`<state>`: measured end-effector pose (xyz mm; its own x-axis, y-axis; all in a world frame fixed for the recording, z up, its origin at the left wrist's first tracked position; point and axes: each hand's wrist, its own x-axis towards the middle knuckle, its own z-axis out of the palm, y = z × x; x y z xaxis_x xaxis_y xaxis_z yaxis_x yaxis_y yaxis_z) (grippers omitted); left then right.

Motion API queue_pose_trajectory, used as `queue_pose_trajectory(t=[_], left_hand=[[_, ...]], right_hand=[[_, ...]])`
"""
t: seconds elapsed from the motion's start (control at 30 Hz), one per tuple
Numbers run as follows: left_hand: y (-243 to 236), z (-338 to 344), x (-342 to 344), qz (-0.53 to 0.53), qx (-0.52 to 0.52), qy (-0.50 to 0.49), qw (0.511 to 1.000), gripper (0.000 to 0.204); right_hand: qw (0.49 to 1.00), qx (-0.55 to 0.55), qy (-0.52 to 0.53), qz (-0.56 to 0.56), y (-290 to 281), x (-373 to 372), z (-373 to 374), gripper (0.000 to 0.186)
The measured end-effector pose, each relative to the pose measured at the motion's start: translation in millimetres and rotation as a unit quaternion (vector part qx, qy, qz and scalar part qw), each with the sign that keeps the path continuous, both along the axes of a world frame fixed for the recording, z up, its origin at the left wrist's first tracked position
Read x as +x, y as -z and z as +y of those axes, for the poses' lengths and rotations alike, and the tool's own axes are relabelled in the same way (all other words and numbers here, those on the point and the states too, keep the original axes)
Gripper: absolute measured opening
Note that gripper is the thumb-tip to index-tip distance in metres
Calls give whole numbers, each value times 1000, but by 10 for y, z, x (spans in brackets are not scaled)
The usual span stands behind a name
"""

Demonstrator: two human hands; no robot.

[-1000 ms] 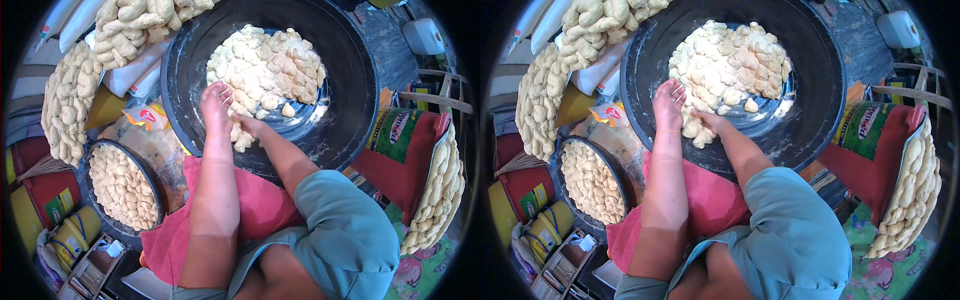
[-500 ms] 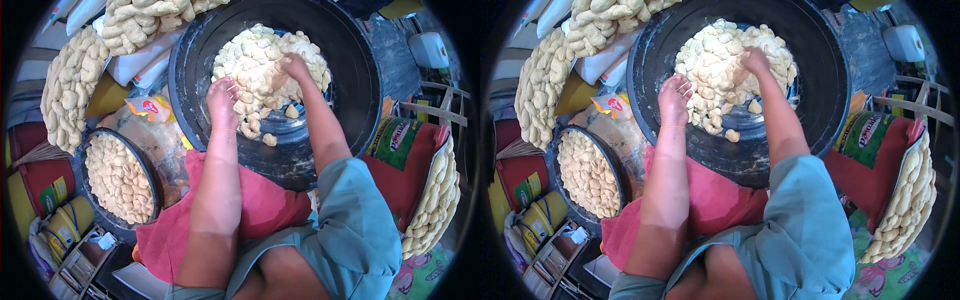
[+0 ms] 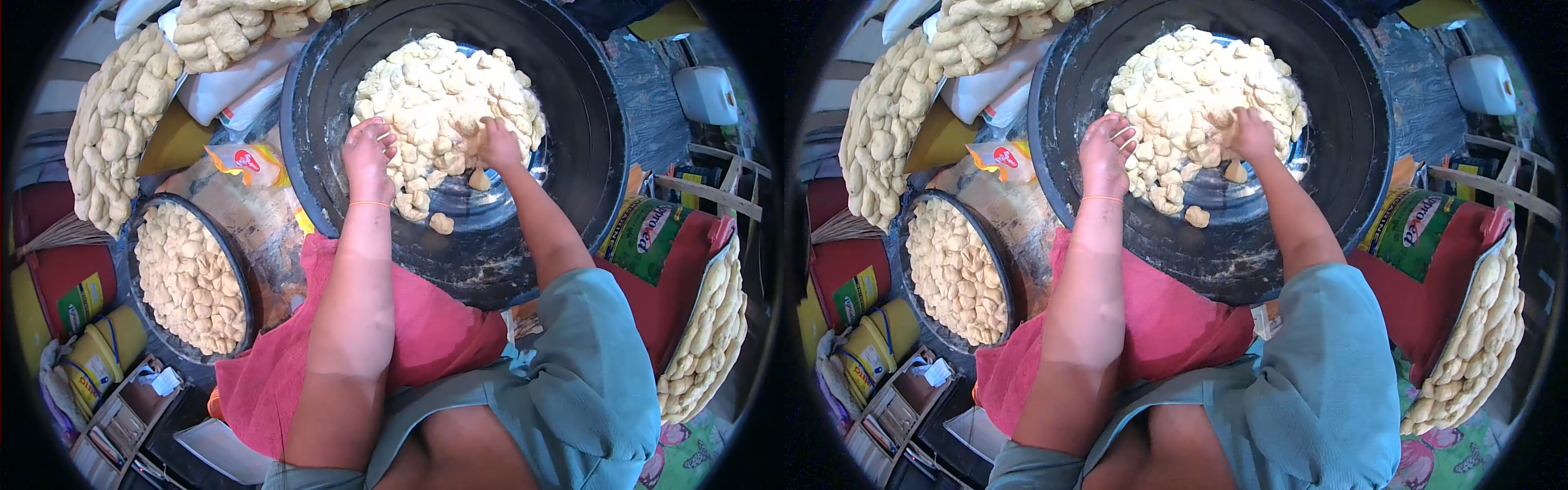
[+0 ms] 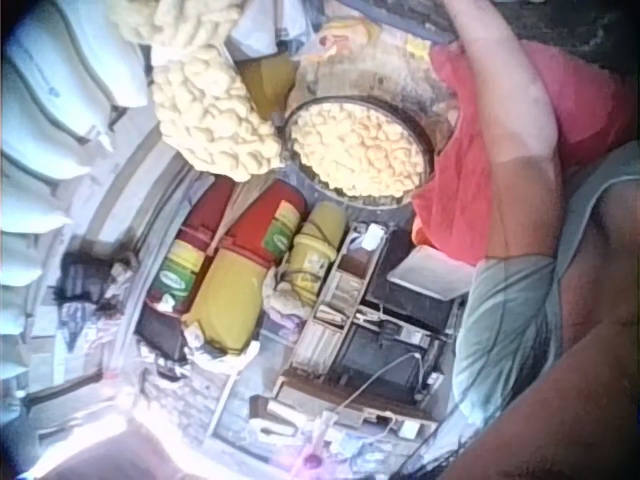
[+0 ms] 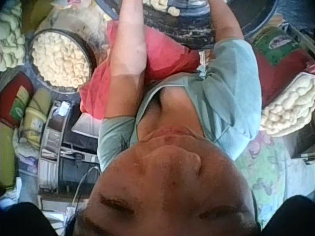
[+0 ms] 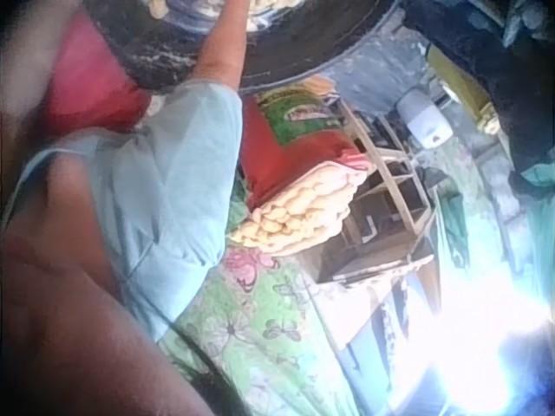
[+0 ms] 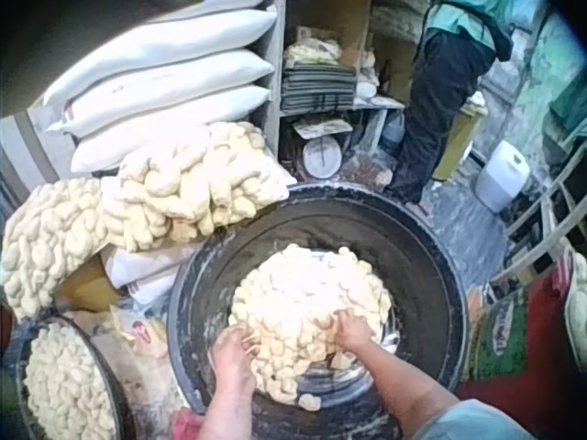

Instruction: The person uses their hands to break off small pieces of dough from a larger mass in a black basin, rolls them into balls, and places them onto stacks or into other containers in a bakery production area.

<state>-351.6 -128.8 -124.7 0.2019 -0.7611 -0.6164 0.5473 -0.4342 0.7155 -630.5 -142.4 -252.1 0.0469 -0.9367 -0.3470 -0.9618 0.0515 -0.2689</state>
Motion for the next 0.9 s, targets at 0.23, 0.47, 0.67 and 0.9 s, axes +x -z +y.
queue_pose_trajectory(t=[0.23, 0.47, 0.67, 0.9], left_hand=[[-18, -38, -177, 23, 1, 42, 999, 16], [-10, 28, -191, 62, -6, 110, 992, 25], [-268, 191, -274, -24, 28, 380, 924, 52], [-158, 113, -124, -31, -18, 387, 921, 27]], right_hand=[[962, -109, 206, 143, 455, -294, 194, 59], [952, -14, 226, -208, 357, -328, 599, 38], [583, 60, 290, -756, -1013, 891, 508, 32], [636, -104, 382, -662, -1274, 865, 130, 22]])
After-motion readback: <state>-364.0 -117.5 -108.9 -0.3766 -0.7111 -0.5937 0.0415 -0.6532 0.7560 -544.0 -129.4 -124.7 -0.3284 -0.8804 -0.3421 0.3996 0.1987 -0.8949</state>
